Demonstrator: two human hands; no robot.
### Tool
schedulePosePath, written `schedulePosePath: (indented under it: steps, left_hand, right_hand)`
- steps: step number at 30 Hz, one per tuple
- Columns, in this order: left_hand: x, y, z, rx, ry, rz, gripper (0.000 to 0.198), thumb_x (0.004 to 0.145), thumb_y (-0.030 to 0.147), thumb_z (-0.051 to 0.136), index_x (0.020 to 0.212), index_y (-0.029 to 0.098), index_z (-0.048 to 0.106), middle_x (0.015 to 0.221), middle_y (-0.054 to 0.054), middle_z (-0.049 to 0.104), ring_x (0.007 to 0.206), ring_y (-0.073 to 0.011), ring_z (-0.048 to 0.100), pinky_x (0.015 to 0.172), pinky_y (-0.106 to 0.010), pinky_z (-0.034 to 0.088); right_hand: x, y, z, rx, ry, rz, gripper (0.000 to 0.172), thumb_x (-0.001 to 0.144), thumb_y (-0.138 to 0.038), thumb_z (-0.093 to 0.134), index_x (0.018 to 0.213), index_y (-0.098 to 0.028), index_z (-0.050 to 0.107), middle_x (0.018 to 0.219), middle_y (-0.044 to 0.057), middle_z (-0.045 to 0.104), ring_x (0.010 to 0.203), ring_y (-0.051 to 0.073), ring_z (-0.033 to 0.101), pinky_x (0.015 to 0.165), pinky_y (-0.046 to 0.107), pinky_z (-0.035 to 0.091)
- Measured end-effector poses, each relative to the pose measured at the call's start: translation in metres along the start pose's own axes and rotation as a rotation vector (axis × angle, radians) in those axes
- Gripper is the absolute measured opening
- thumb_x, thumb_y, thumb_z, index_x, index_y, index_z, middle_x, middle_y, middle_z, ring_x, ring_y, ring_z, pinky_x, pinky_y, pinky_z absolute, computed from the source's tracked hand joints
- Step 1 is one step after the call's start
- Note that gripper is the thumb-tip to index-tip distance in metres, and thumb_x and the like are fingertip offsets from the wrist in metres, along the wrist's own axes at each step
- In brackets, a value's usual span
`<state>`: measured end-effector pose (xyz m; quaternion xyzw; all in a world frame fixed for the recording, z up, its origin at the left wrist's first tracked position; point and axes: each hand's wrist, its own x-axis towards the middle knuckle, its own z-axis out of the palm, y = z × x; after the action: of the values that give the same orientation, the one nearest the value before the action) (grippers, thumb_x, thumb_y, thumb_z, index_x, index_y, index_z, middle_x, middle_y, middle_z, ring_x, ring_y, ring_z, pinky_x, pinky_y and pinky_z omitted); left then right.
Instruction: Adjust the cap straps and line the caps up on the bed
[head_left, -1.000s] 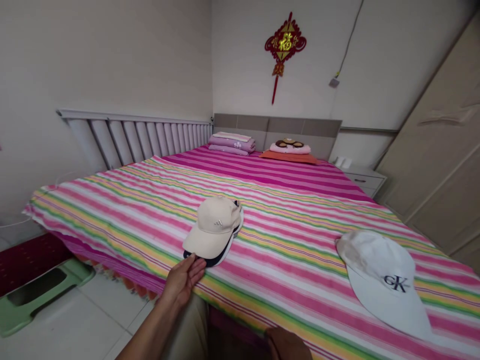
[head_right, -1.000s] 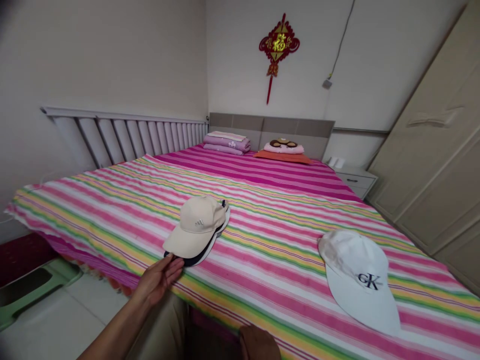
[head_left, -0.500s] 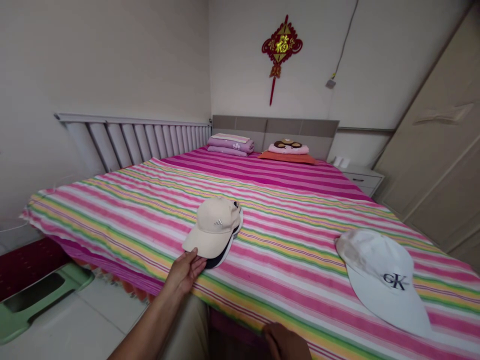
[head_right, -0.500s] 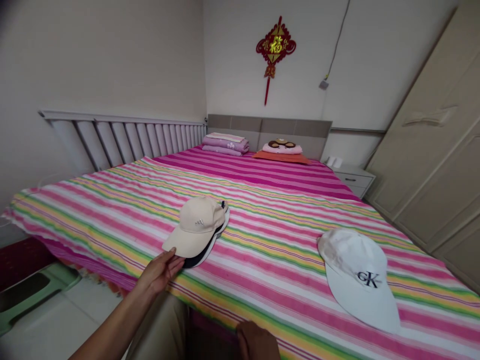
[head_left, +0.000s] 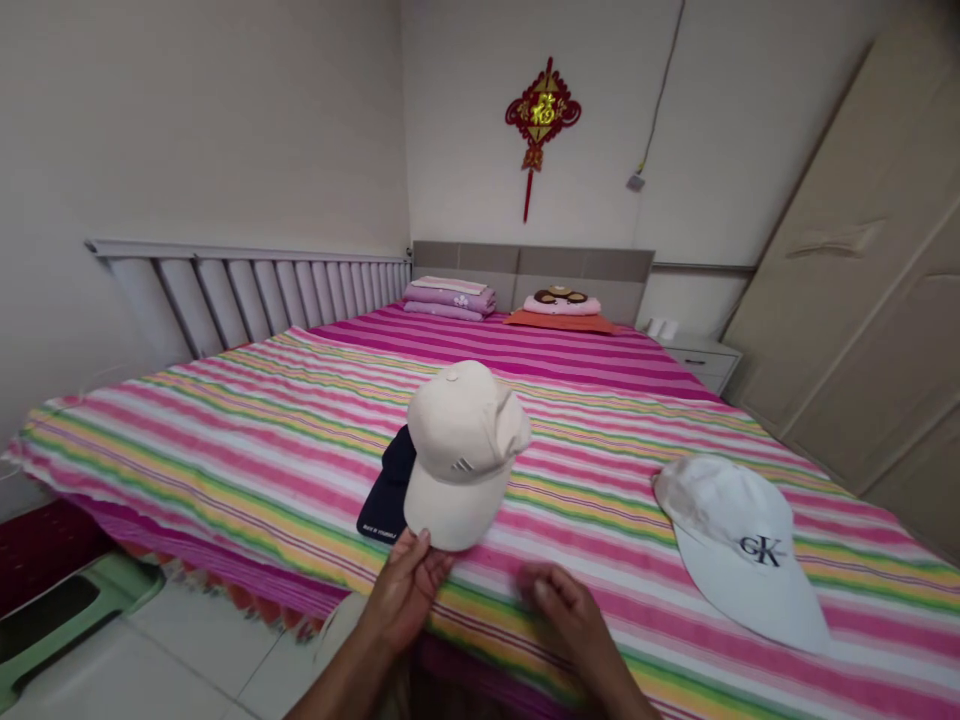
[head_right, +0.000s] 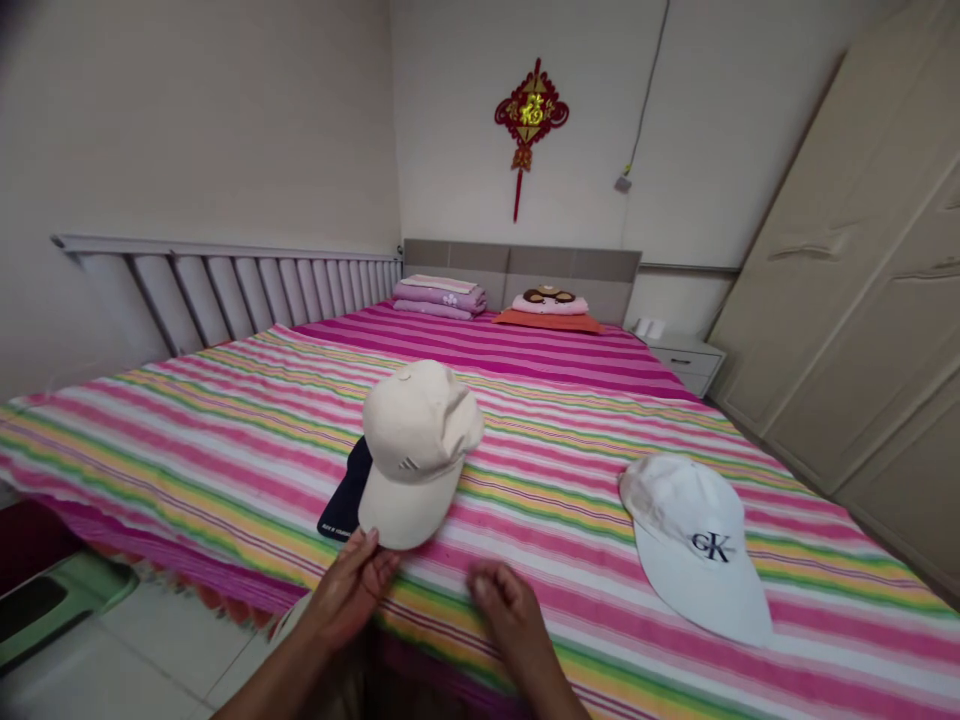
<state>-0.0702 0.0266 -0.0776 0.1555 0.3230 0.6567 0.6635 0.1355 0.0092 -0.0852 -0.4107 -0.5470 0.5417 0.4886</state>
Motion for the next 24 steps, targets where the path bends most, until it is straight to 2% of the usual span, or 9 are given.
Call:
schedulePosePath:
  steps: [2,4,6,8,11,14,16,20,24]
  left_hand:
    - [-0.010,-0.022,-0.003,-0.027,-0.023,-0.104,0.029,0.068,0.014,0.064,0.093,0.021,0.051,0.085,0.001,0.067,0.063,-0.0106,0.062,0.059,-0.020,0.050]
    - [-0.018,-0.041,-0.008,-0.043,-0.059,-0.195,0.034,0.068,0.018,0.065,0.099,0.023,0.050,0.088,0.001,0.067,0.066,-0.0104,0.062,0.062,-0.020,0.049]
    - [-0.024,-0.055,-0.014,-0.046,-0.099,-0.266,0.039,0.066,0.020,0.067,0.102,0.024,0.050,0.089,0.000,0.067,0.071,-0.0120,0.063,0.064,-0.022,0.049]
    - [-0.028,-0.066,-0.020,-0.050,-0.115,-0.310,0.041,0.064,0.021,0.069,0.100,0.024,0.052,0.089,-0.001,0.067,0.076,-0.0141,0.063,0.068,-0.024,0.048]
    - [-0.032,-0.076,-0.028,-0.044,-0.117,-0.360,0.037,0.058,0.021,0.073,0.090,0.023,0.056,0.088,-0.001,0.067,0.080,-0.0152,0.063,0.070,-0.024,0.047]
    - [-0.035,-0.082,-0.034,0.017,-0.186,-0.445,0.028,0.056,0.021,0.075,0.079,0.020,0.058,0.077,-0.001,0.068,0.070,-0.0147,0.063,0.065,-0.025,0.046]
    - [-0.037,-0.082,-0.035,0.042,-0.266,-0.473,0.022,0.060,0.021,0.072,0.079,0.020,0.060,0.076,-0.002,0.068,0.069,-0.0150,0.063,0.066,-0.026,0.046]
    - [-0.035,-0.071,-0.024,0.020,-0.375,-0.393,0.028,0.066,0.028,0.065,0.092,0.020,0.061,0.100,-0.007,0.064,0.099,-0.0226,0.056,0.086,-0.034,0.041]
    - [-0.026,-0.059,-0.015,0.056,-0.367,-0.378,0.032,0.069,0.036,0.060,0.095,0.017,0.061,0.104,-0.010,0.062,0.114,-0.0260,0.045,0.097,-0.038,0.032]
  right_hand:
    - [0.015,-0.030,-0.004,0.301,0.034,0.027,0.038,0.073,-0.049,0.054,0.092,-0.017,0.062,0.089,0.008,0.066,0.082,0.020,0.059,0.078,0.034,0.043]
    - [0.028,-0.055,-0.007,0.549,-0.005,0.052,0.043,0.072,-0.055,0.052,0.093,-0.018,0.062,0.090,0.008,0.067,0.084,0.020,0.060,0.081,0.036,0.043]
    - [0.038,-0.069,-0.008,0.716,0.033,0.060,0.039,0.072,-0.053,0.054,0.089,-0.020,0.063,0.086,0.005,0.069,0.085,0.020,0.061,0.080,0.034,0.045]
    - [0.042,-0.074,-0.009,0.810,0.123,0.069,0.027,0.072,-0.041,0.060,0.089,-0.021,0.064,0.085,0.001,0.070,0.084,0.018,0.062,0.078,0.030,0.047]
    - [0.040,-0.073,-0.009,0.866,0.220,0.086,0.020,0.072,-0.024,0.063,0.092,-0.019,0.064,0.084,-0.001,0.071,0.081,0.015,0.063,0.075,0.026,0.049]
    - [0.030,-0.072,-0.010,0.872,0.226,0.069,0.022,0.074,-0.024,0.061,0.095,-0.019,0.064,0.086,0.000,0.071,0.080,0.015,0.064,0.078,0.027,0.049]
    - [0.021,-0.072,-0.012,0.859,0.223,0.049,0.024,0.074,-0.025,0.061,0.097,-0.020,0.063,0.087,0.000,0.071,0.082,0.016,0.063,0.081,0.030,0.048]
    - [0.003,-0.068,-0.022,0.838,0.264,0.053,0.024,0.072,-0.027,0.063,0.095,-0.021,0.064,0.086,0.001,0.071,0.091,0.020,0.061,0.086,0.035,0.046]
    - [-0.011,-0.056,-0.033,0.802,0.260,0.107,0.025,0.071,-0.033,0.064,0.093,-0.021,0.065,0.089,0.002,0.071,0.100,0.021,0.057,0.091,0.037,0.042]
